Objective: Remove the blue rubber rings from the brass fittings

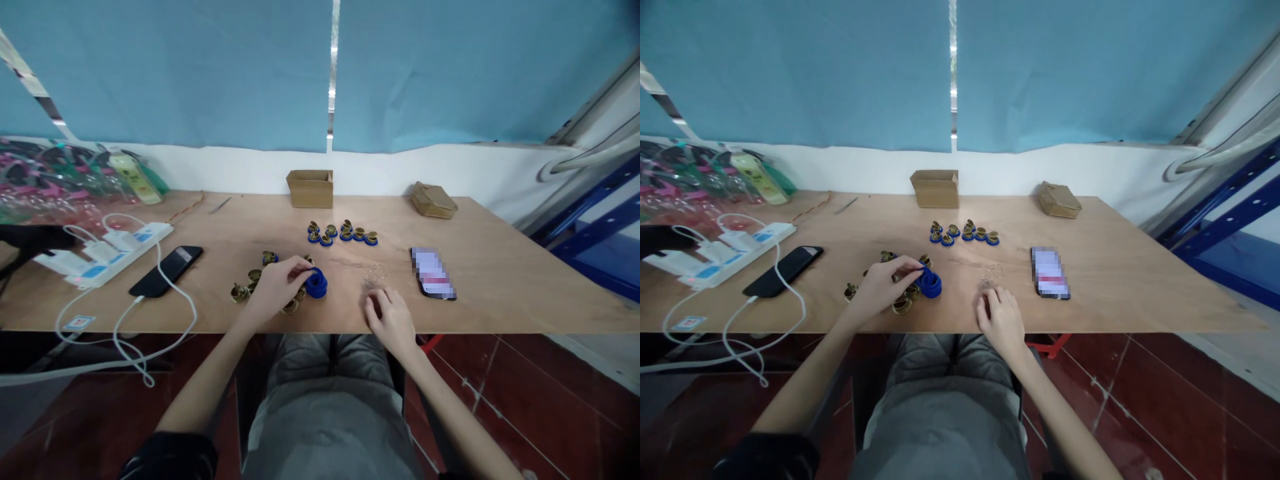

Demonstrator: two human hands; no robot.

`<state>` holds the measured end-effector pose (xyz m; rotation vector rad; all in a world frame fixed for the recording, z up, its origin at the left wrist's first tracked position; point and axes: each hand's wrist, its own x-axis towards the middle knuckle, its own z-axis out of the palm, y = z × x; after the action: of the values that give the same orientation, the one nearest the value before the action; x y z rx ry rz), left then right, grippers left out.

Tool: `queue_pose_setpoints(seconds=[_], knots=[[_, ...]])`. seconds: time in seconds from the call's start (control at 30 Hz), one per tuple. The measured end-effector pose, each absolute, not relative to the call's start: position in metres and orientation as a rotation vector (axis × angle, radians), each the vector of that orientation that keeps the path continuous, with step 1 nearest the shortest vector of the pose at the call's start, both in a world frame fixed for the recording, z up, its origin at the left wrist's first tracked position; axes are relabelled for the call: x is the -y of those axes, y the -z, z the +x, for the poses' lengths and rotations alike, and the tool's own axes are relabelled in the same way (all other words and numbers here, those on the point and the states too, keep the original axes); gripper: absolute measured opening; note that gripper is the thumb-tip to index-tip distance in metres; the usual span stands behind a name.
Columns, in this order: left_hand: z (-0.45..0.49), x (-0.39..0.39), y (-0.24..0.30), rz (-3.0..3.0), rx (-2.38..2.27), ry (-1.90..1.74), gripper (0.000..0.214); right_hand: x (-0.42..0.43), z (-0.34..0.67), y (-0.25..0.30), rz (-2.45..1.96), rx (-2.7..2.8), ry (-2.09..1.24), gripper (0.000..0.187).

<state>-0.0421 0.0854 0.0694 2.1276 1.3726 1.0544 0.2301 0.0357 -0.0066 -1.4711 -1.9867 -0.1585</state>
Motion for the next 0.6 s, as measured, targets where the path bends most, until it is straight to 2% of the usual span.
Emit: queue_pose_setpoints(seconds=[0.37,0.6], knots=[[-0.029,-0.114,-0.057,2.41,-1.507,-0.746,0.013,-0.035,0.23,0.007,-1.468,1.996,0.169,0.017],[-0.028,-0.141,-0.075,2.519,-1.518,-0.632,0.019,-0.036,0.23,0.007,-1.478,2.006,0.183,0.017]])
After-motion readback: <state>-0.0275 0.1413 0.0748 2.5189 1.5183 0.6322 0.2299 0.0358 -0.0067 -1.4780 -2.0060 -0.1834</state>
